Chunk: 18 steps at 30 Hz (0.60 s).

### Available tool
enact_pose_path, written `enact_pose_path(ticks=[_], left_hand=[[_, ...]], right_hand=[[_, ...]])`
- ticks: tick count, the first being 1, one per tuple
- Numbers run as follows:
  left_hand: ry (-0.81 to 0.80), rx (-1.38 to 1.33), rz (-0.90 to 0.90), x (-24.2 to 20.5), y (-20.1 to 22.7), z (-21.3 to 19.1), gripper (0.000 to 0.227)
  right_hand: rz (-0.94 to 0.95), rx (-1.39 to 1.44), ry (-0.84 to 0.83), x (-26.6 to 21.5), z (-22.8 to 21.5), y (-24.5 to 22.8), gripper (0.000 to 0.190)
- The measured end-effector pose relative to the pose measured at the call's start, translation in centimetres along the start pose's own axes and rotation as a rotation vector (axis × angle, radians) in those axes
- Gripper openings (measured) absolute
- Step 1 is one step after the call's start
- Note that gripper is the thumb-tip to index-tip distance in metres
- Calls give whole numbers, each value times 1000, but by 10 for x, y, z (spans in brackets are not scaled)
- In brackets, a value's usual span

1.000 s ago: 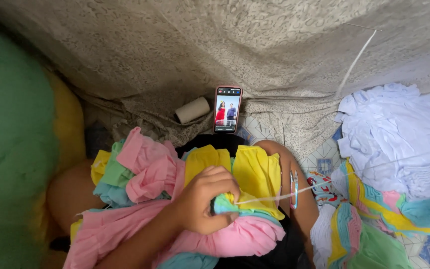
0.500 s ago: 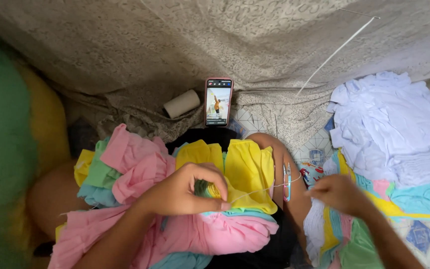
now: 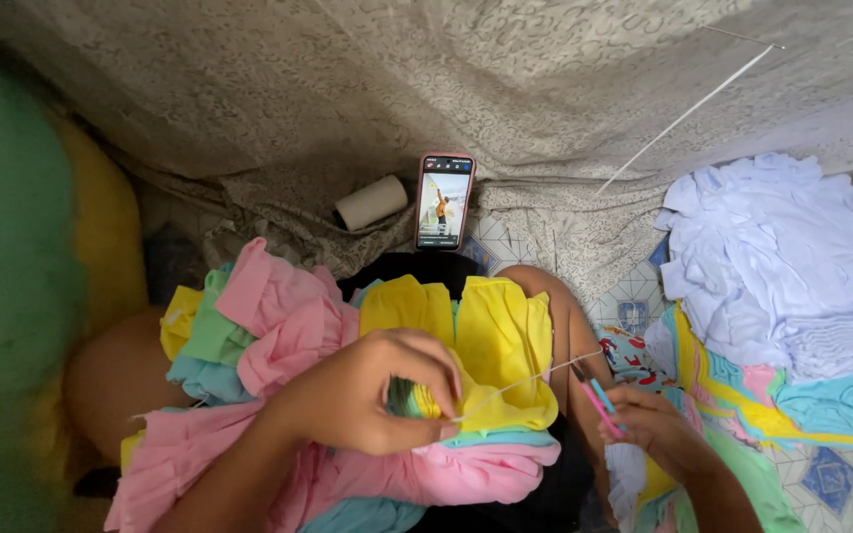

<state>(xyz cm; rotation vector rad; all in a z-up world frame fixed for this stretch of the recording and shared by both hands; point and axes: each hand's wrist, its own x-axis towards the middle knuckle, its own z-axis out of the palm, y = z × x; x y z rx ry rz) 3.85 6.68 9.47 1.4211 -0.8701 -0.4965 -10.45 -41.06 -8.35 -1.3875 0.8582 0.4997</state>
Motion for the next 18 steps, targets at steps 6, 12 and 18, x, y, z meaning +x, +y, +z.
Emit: enact_pose_path(ticks=[6, 12, 18], left_hand=[[22, -80, -16, -2, -6, 5, 7], [212, -249, -304, 2, -16, 19, 8], [272, -384, -376, 1, -25, 25, 7]], right_hand=[[-98, 158, -504, -19, 3, 37, 15], [-241, 285, -697, -73, 74, -25, 27], [-381, 494, -815, -83, 88, -48, 48]])
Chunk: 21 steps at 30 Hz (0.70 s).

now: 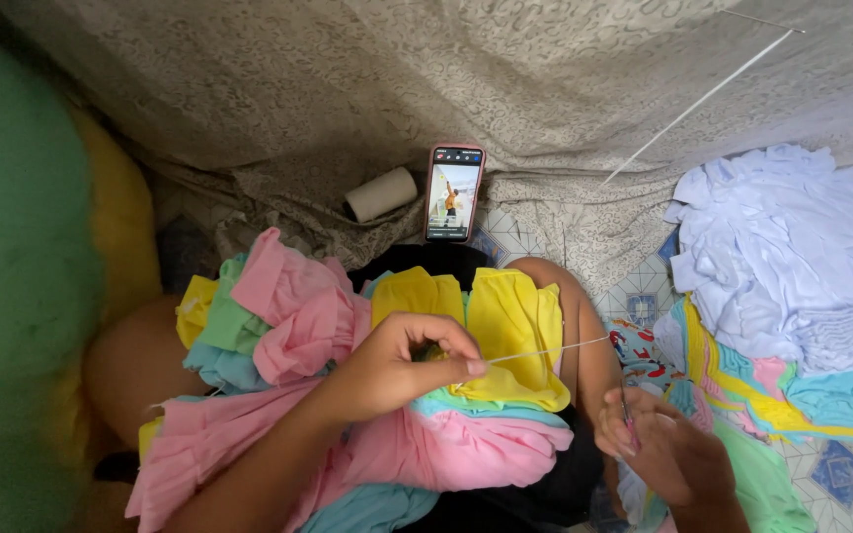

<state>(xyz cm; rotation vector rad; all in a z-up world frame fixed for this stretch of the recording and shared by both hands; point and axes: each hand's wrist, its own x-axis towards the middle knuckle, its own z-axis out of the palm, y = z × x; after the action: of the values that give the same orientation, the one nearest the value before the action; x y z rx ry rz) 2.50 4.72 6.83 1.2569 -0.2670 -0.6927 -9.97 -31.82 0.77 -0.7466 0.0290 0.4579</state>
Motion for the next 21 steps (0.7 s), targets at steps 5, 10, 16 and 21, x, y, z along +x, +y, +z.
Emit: enact_pose_path(ticks=[5, 10, 16, 21], left_hand=[[29, -24, 42, -1, -1, 8, 7], [107, -4, 67, -1, -19, 12, 4], [107, -63, 95, -1, -35, 12, 8], [94, -67, 131, -2, -33, 15, 8]], right_hand=[[110, -482, 248, 13, 30, 3, 9], [62, -1248, 281, 52, 115, -6, 15], [-20, -1498, 136, 89, 164, -4, 21], [-14, -1610, 66, 94, 147, 10, 33]])
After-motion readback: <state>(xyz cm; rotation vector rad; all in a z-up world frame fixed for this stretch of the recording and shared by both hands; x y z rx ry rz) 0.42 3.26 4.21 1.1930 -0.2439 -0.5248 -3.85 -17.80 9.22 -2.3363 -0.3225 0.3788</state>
